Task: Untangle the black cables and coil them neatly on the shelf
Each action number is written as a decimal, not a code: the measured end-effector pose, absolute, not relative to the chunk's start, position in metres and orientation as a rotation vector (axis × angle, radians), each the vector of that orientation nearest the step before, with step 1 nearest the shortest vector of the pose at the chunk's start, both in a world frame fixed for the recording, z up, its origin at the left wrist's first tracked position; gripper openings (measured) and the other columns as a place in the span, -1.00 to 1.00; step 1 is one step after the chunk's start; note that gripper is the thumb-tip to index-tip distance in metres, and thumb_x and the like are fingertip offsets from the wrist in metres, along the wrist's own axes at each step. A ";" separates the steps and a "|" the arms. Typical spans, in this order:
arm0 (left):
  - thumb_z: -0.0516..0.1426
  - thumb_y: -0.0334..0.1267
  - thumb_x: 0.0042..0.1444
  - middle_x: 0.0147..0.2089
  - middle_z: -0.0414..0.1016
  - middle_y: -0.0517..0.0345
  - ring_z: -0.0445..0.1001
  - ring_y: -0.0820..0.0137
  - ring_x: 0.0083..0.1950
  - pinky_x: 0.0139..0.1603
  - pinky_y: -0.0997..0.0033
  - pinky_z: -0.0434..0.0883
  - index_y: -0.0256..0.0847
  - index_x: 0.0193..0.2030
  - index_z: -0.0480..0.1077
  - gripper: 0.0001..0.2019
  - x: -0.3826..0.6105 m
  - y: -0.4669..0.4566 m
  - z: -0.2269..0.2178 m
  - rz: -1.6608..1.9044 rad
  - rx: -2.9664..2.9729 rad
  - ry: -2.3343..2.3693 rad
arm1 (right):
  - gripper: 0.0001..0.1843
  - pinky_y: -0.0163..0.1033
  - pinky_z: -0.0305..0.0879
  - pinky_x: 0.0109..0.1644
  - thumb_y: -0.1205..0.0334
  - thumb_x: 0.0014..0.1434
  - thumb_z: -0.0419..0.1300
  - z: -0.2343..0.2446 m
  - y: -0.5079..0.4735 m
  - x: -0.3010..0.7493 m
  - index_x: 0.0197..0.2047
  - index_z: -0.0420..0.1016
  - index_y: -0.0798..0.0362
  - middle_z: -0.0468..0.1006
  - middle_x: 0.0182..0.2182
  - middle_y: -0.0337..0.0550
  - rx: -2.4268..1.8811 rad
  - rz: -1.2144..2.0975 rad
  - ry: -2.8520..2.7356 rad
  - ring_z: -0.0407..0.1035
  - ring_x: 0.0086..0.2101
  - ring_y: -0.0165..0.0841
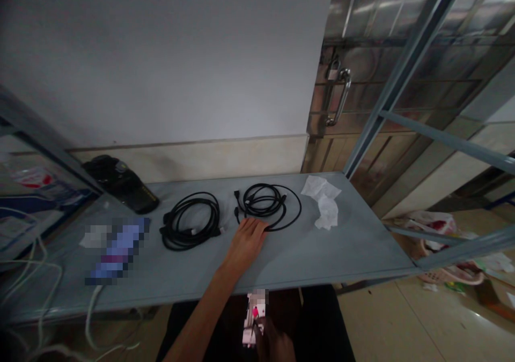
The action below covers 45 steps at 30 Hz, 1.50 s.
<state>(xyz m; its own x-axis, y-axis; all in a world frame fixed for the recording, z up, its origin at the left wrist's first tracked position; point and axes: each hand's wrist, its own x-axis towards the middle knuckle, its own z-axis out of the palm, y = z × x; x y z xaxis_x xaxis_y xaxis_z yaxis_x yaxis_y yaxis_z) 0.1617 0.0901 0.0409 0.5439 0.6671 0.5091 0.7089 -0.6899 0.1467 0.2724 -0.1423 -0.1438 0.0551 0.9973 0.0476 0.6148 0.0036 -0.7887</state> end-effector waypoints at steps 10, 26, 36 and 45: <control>0.20 -0.46 0.32 -0.22 0.60 0.09 0.53 0.10 -0.06 0.09 0.03 0.45 -0.11 -0.11 0.48 -0.86 0.154 0.082 0.043 -1.055 -2.718 -1.057 | -0.62 0.13 0.54 0.30 0.08 0.55 0.30 0.051 -0.001 0.342 0.33 0.55 0.01 0.63 0.19 0.16 -1.241 -0.154 -1.807 0.55 0.21 -0.02; 0.16 -0.09 0.57 0.15 0.58 -0.15 0.54 -0.01 0.20 0.30 -0.10 0.48 -0.10 0.21 0.51 -0.76 0.147 0.104 0.040 -1.942 -2.200 -1.690 | -0.40 -0.07 0.50 -0.08 -0.31 0.68 -0.13 0.026 0.057 0.339 -0.13 0.49 -0.08 0.67 -0.30 -0.05 -1.244 0.402 -1.831 0.62 -0.22 -0.12; 0.00 0.17 0.63 -0.03 0.65 -0.10 0.62 0.06 0.02 0.18 -0.02 0.55 -0.14 0.11 0.61 -0.51 0.143 0.112 0.033 -2.309 -2.097 -1.809 | -0.25 -0.07 0.55 0.05 -0.37 0.66 -0.19 0.047 0.051 0.342 -0.14 0.64 -0.05 0.74 -0.20 -0.01 -1.249 0.533 -1.400 0.65 -0.12 -0.14; 0.07 0.30 0.56 -0.08 0.63 -0.04 0.62 0.11 0.00 0.14 0.07 0.57 -0.11 -0.02 0.59 -0.48 0.141 0.115 0.027 -2.473 -2.003 -1.778 | -0.19 -0.24 0.12 -0.41 -0.57 0.55 -0.13 0.125 0.058 0.424 -0.39 0.32 -0.04 0.28 -0.55 -0.31 -1.305 0.106 -1.028 0.19 -0.51 -0.37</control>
<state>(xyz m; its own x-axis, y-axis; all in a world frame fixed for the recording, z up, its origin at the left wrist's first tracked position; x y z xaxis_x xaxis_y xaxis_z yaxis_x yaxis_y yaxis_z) 0.1411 0.1150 0.0270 -0.3096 0.8299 0.4642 0.1757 -0.4299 0.8856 0.4237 0.0579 0.1249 0.5783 0.5933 0.5599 0.4661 0.3231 -0.8237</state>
